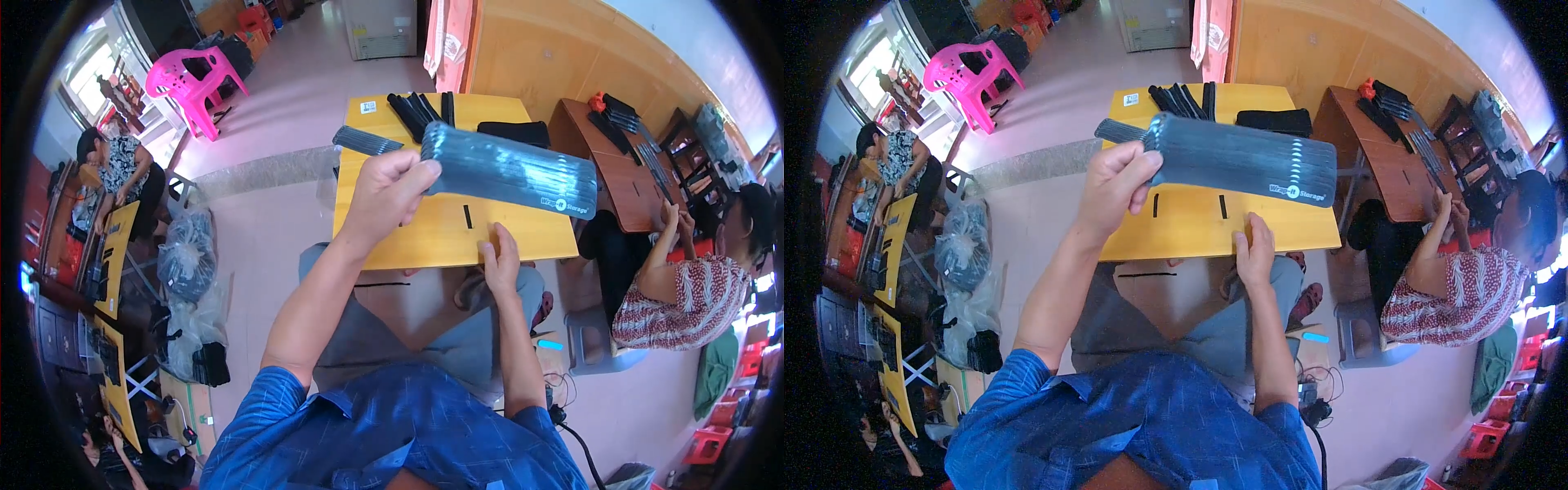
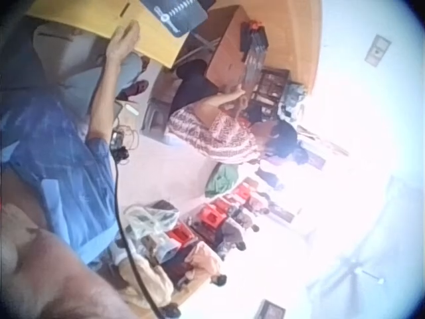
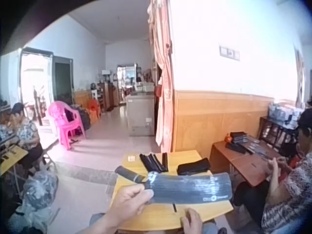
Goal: Assembling plastic fasteners or clips onto black fabric straps.
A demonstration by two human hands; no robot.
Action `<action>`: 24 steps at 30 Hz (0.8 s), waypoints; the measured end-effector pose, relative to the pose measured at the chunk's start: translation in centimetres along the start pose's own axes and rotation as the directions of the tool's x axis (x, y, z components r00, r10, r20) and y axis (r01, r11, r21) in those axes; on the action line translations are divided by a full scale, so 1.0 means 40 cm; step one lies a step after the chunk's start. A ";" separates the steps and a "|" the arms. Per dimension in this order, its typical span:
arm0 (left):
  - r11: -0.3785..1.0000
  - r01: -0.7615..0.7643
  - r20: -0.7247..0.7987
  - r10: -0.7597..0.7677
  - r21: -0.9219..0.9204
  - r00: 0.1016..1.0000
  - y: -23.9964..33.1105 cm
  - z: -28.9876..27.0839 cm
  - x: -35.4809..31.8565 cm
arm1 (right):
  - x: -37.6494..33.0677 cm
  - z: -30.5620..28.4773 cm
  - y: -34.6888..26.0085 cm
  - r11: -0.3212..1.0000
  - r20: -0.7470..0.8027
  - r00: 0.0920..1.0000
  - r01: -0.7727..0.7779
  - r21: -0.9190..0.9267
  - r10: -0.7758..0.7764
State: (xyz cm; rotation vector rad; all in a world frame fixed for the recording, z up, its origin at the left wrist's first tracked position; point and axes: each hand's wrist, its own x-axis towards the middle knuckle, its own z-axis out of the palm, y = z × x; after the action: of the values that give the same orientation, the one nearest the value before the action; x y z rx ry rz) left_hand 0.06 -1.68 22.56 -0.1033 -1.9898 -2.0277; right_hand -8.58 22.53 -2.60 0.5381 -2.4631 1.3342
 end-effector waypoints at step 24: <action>0.963 0.268 -0.144 -0.264 0.011 0.954 -0.247 -0.033 -0.241 | -0.082 -0.054 -0.268 -0.005 0.452 0.856 -0.466 0.885 0.252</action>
State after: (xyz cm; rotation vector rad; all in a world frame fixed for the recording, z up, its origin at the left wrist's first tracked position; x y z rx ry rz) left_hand 6.89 -1.46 10.51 0.3246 -2.0348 -2.0941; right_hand -0.65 19.58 5.06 0.1630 -1.2853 3.3213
